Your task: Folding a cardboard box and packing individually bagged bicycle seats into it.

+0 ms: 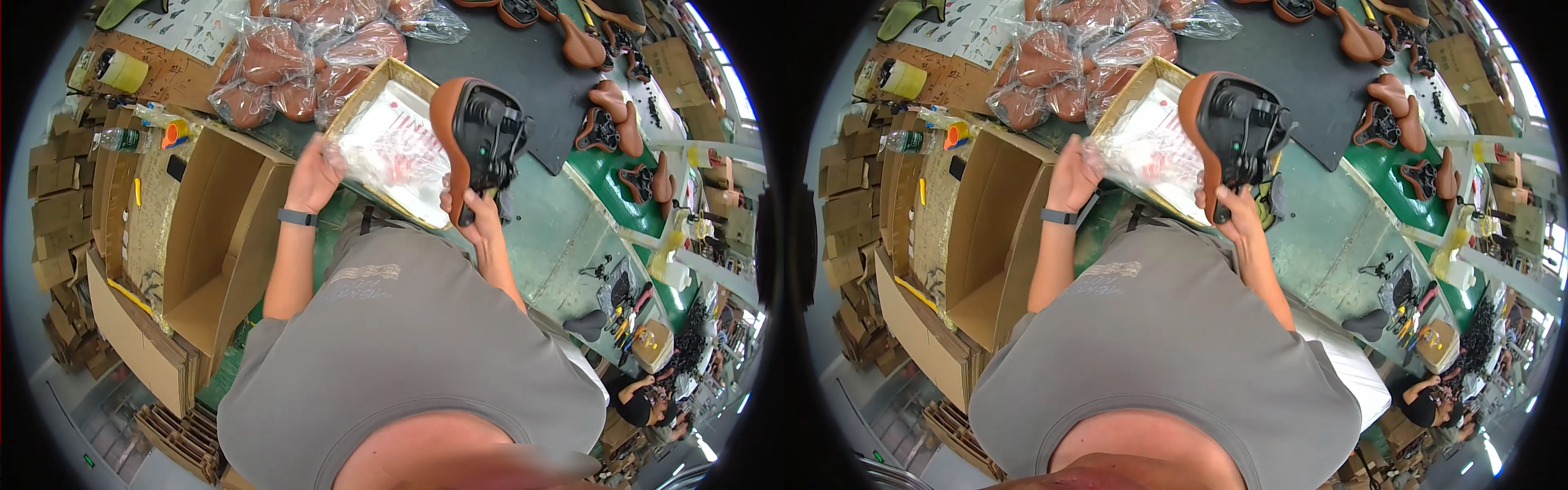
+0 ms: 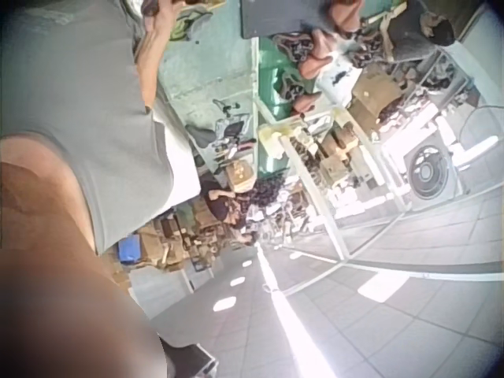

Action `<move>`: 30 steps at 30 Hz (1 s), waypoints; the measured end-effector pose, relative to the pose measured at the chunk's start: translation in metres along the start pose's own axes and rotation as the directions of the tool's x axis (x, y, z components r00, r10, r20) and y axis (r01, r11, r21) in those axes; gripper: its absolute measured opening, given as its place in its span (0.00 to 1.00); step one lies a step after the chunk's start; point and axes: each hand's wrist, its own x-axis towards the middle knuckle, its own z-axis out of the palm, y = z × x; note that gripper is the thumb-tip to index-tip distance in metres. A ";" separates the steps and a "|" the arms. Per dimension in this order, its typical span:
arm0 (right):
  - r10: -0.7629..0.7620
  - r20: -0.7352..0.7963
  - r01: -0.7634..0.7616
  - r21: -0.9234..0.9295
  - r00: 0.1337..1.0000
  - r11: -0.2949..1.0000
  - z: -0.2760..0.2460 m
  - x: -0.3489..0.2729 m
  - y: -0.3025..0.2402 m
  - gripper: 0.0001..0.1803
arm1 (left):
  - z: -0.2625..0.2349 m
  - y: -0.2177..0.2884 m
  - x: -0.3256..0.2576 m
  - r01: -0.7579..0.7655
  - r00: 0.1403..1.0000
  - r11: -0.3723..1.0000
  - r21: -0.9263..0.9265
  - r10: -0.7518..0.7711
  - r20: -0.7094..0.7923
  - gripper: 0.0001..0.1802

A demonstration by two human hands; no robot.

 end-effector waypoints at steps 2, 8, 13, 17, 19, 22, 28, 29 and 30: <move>0.142 0.108 -0.109 -0.268 0.984 0.957 -0.006 0.005 -0.027 0.40 | 0.024 -0.004 0.005 0.212 0.977 0.587 0.782 -0.121 -0.174 0.11; -0.268 -0.171 -0.191 -0.980 0.948 -0.051 0.026 0.032 -0.042 0.61 | 0.150 -0.065 0.041 -0.607 0.769 0.320 0.727 0.005 0.639 0.13; -0.137 -0.455 -0.095 -0.452 0.880 0.887 0.007 0.122 -0.064 0.50 | 0.135 -0.069 0.079 -0.253 0.873 0.431 0.866 -0.284 0.396 0.13; -0.208 0.073 0.154 -0.899 0.975 0.411 0.032 0.179 -0.108 0.45 | 0.151 -0.082 0.189 -0.180 0.955 0.396 0.900 -0.149 0.257 0.43; -0.030 0.275 0.272 -0.918 0.961 0.287 -0.017 0.213 -0.140 0.39 | 0.133 -0.024 0.263 0.323 0.926 0.229 0.918 -0.274 -0.258 0.36; -0.304 -0.107 0.054 -0.877 0.947 0.477 -0.121 0.288 -0.209 0.40 | 0.113 0.057 0.327 0.062 0.973 0.363 0.930 0.186 -0.138 0.21; -0.861 -0.418 -0.319 -0.890 0.290 0.325 -0.457 0.436 -0.428 0.67 | 0.021 0.155 0.359 0.319 0.858 -0.648 0.692 0.508 0.081 0.38; -0.837 -0.516 -0.313 -0.838 0.185 0.448 -0.480 0.452 -0.462 0.73 | 0.048 0.117 0.353 0.411 0.826 -0.806 0.425 0.527 0.200 0.39; -0.821 -0.545 -0.316 -0.819 0.170 0.478 -0.500 0.465 -0.497 0.79 | 0.080 0.086 0.358 0.403 0.826 -0.814 0.419 0.520 0.216 0.39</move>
